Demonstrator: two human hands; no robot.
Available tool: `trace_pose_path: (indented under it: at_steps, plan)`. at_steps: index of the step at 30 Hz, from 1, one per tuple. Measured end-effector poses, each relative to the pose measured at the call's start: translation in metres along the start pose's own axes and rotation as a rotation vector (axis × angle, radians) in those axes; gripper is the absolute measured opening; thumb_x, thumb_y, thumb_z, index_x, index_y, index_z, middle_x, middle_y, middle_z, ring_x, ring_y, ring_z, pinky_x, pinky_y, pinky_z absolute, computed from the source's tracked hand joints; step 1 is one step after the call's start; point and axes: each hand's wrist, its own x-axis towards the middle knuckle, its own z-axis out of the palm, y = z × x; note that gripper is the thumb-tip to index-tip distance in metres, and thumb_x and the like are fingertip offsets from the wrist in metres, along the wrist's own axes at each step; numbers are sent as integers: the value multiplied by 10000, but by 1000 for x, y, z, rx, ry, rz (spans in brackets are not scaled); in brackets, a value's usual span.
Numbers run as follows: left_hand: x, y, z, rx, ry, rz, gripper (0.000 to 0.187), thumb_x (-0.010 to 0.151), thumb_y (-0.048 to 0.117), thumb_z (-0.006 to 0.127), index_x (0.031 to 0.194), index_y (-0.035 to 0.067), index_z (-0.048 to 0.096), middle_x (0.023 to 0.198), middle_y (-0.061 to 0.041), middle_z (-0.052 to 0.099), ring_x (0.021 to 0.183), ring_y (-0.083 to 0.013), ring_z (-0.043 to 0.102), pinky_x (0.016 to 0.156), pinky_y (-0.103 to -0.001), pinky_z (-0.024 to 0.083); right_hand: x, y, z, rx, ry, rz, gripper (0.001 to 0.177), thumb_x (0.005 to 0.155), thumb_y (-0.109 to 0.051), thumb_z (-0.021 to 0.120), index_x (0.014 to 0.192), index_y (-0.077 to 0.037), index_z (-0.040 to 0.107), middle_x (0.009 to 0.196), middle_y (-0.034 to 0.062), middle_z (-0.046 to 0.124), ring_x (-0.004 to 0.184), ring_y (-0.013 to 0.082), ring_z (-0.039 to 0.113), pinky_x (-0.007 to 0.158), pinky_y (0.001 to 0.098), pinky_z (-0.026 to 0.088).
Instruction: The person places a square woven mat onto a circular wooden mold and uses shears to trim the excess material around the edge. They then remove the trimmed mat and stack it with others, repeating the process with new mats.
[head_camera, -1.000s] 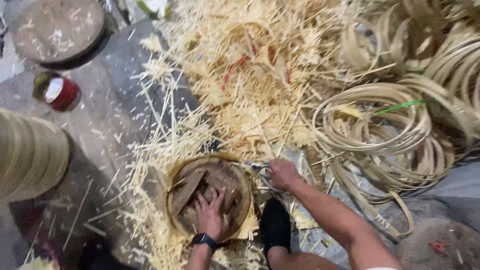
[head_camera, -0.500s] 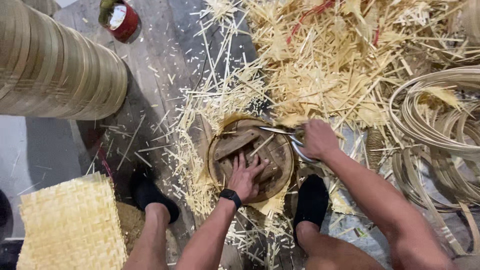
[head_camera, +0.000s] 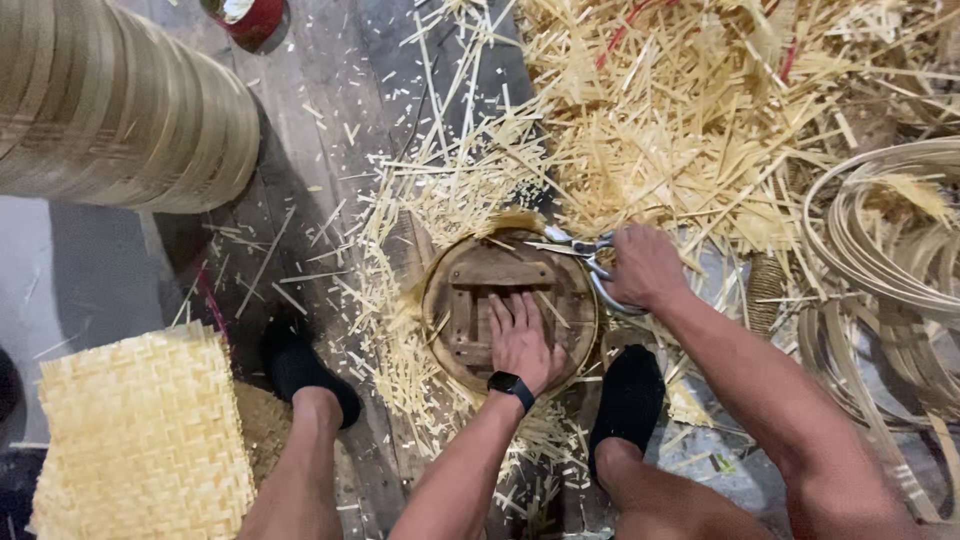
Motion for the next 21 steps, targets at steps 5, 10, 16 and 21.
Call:
trace_pose_path:
  at_steps: [5, 10, 16, 21]
  plan:
    - [-8, -20, -4, 38, -108, 133, 1068, 738, 364, 769, 1544, -104, 248, 1577, -320, 319, 1493, -578, 130, 1233, -586, 124, -22, 19, -4, 57, -111, 33, 489, 932, -548, 601, 985, -69, 681, 794, 102, 606, 732, 237, 592, 635, 415, 565]
    - [-6, -25, 2, 74, -111, 195, 1040, 741, 330, 767, 1531, -112, 256, 1579, -318, 310, 1484, -570, 130, 1221, -581, 134, -7, -10, -21, 77, -75, 17, 450, 894, -546, 638, 1130, -166, 688, 758, 134, 667, 754, 281, 636, 697, 421, 555]
    - [-11, -56, 1, 288, -94, 384, 897, 748, 208, 724, 1541, -25, 374, 1578, -239, 392, 1522, -486, 217, 1238, -574, 178, -13, 17, -5, 19, -51, -32, 365, 932, -419, 606, 898, -74, 719, 857, 140, 677, 810, 278, 656, 794, 460, 580]
    - [-10, -49, -22, 196, -221, 392, 943, 701, 251, 754, 1510, -35, 363, 1575, -268, 360, 1504, -489, 201, 1217, -570, 170, -3, -18, -31, 75, -93, 31, 477, 875, -520, 654, 1021, -66, 677, 874, 187, 680, 804, 306, 671, 723, 447, 585]
